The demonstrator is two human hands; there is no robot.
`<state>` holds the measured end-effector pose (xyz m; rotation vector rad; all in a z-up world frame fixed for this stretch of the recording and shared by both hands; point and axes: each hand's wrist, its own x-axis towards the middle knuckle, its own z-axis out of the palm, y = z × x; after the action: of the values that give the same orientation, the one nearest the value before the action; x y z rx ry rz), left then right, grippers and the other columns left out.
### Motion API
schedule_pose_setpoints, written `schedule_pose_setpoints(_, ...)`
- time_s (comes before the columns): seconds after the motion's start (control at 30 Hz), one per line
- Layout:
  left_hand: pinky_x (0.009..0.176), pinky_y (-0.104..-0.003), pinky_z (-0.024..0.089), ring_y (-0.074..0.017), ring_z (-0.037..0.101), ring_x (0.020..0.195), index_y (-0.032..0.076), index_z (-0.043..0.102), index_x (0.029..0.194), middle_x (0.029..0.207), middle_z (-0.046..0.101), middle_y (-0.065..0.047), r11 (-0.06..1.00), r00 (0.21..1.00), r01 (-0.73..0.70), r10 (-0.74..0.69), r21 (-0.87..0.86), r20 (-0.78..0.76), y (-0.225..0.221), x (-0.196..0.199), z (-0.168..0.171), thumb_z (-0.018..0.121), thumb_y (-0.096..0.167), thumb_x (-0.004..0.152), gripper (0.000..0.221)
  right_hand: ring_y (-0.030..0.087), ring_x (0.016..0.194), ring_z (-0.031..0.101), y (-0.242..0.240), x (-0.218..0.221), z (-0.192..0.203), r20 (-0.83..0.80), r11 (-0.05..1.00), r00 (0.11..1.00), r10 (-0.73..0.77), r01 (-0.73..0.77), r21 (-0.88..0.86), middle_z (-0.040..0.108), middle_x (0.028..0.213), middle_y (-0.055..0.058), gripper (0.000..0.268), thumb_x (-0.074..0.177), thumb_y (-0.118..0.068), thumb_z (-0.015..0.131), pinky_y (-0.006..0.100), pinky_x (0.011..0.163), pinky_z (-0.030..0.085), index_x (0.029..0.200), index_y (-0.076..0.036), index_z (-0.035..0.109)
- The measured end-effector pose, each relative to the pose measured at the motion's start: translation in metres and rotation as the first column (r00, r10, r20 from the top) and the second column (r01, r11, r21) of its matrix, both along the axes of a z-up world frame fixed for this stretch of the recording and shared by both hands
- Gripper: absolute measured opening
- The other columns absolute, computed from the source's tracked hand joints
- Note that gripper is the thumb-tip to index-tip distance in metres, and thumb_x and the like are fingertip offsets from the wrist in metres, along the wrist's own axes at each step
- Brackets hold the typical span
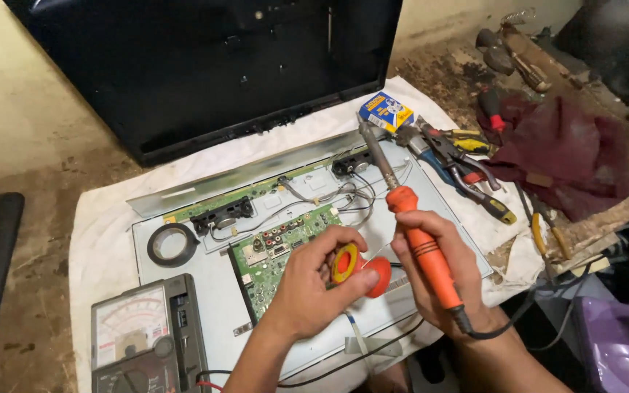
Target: Testing and soldering components on a circuit board from a disassembled monitor.
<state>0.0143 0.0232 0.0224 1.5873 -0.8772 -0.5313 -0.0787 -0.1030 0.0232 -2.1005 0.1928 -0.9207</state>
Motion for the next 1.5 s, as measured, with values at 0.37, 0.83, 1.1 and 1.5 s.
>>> schedule_pose_setpoints(0.37,0.056,-0.034,0.036,-0.0223,0.050,0.061,0.012,0.044,0.075,0.070,0.055,-0.003,0.888,0.941,-0.233,0.103,0.396,0.322,0.022,0.037,0.004,0.043,0.031,0.077,0.019,0.017,0.064,0.057,-0.017,0.002,0.011,0.006,0.974,0.997,0.079,-0.076,-0.212,0.057,0.077,0.013,0.019,0.075,-0.005,0.054,0.021,0.062,0.046,0.091,0.004,0.053)
schedule_pose_setpoints(0.83,0.048,-0.043,0.037,-0.0284,0.048,0.060,0.006,0.047,0.068,0.066,0.049,-0.006,0.918,0.818,-0.322,0.145,0.233,0.556,0.016,0.039,-0.045,0.052,0.013,0.077,0.012,0.016,0.066,0.062,-0.022,-0.022,0.008,-0.541,0.990,0.840,-0.032,-0.049,-0.135,0.062,0.073,0.012,0.029,0.071,-0.012,0.047,0.023,0.062,0.048,0.095,0.002,0.054)
schedule_pose_setpoints(1.1,0.036,-0.046,0.038,-0.0322,0.050,0.047,0.007,0.049,0.067,0.065,0.048,-0.006,0.854,0.732,-0.431,0.142,0.292,0.666,0.008,0.035,-0.059,0.055,0.012,0.072,0.009,0.015,0.061,0.063,-0.041,-0.020,0.001,-0.642,0.901,0.766,-0.005,-0.275,-0.335,0.064,0.067,0.001,0.034,0.067,-0.024,0.045,0.023,0.053,0.050,0.092,-0.006,0.059)
schedule_pose_setpoints(1.5,0.036,-0.045,0.044,-0.0312,0.056,0.046,0.006,0.057,0.069,0.091,0.060,-0.016,0.841,0.682,-0.474,0.164,0.260,0.713,0.000,0.031,-0.062,0.053,0.008,0.070,0.004,0.017,0.066,0.062,-0.030,-0.020,-0.002,-0.538,0.901,0.842,0.042,-0.264,-0.343,0.061,0.064,0.002,0.031,0.071,-0.020,0.045,0.025,0.058,0.049,0.094,-0.002,0.053)
